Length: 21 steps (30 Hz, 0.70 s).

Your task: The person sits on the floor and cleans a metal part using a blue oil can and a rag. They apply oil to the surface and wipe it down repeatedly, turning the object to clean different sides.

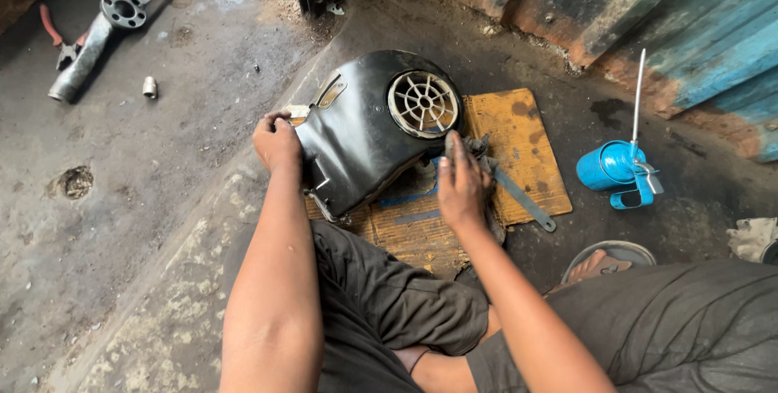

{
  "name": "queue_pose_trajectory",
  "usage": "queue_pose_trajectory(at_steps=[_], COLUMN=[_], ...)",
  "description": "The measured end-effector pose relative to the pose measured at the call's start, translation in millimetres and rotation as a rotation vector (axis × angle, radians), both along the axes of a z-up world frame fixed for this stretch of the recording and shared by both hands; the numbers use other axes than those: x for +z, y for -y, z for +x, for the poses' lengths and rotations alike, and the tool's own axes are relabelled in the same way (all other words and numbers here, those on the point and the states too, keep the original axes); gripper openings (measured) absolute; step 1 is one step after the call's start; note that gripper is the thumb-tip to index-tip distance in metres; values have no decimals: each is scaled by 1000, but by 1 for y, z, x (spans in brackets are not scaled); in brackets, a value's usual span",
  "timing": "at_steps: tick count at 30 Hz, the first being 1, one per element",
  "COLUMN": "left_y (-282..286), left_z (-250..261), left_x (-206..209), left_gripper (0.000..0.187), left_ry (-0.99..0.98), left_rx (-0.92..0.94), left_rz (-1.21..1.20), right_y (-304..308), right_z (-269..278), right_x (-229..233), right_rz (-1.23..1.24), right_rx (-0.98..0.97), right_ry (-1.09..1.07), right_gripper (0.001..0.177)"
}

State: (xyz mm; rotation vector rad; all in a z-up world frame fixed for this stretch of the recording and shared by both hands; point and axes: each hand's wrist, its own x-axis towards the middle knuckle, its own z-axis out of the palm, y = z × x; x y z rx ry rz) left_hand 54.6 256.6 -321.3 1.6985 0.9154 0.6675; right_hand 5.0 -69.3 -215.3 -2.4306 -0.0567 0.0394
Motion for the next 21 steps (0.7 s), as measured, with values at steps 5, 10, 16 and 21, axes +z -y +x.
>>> queue_pose_trajectory(at_steps=[5,10,16,21], left_y=[-2,-2,4,3], left_z=[1,-5,-12,-3], left_x=[-8,2,11,-4], left_gripper=[23,21,21,21], left_ry=[30,-6,-12,-52], left_rx=[47,59,48,134], left_rz=[3,-21,-18,-47], right_y=[-45,-73,-74,-76], right_z=[-35,-31,-36,-47], right_x=[-9,-3,8,-5], right_rz=[40,-98,-81,120], right_rx=[48,37,47,176], right_ry=[176,258,170,234], right_gripper=[69,73,77,81])
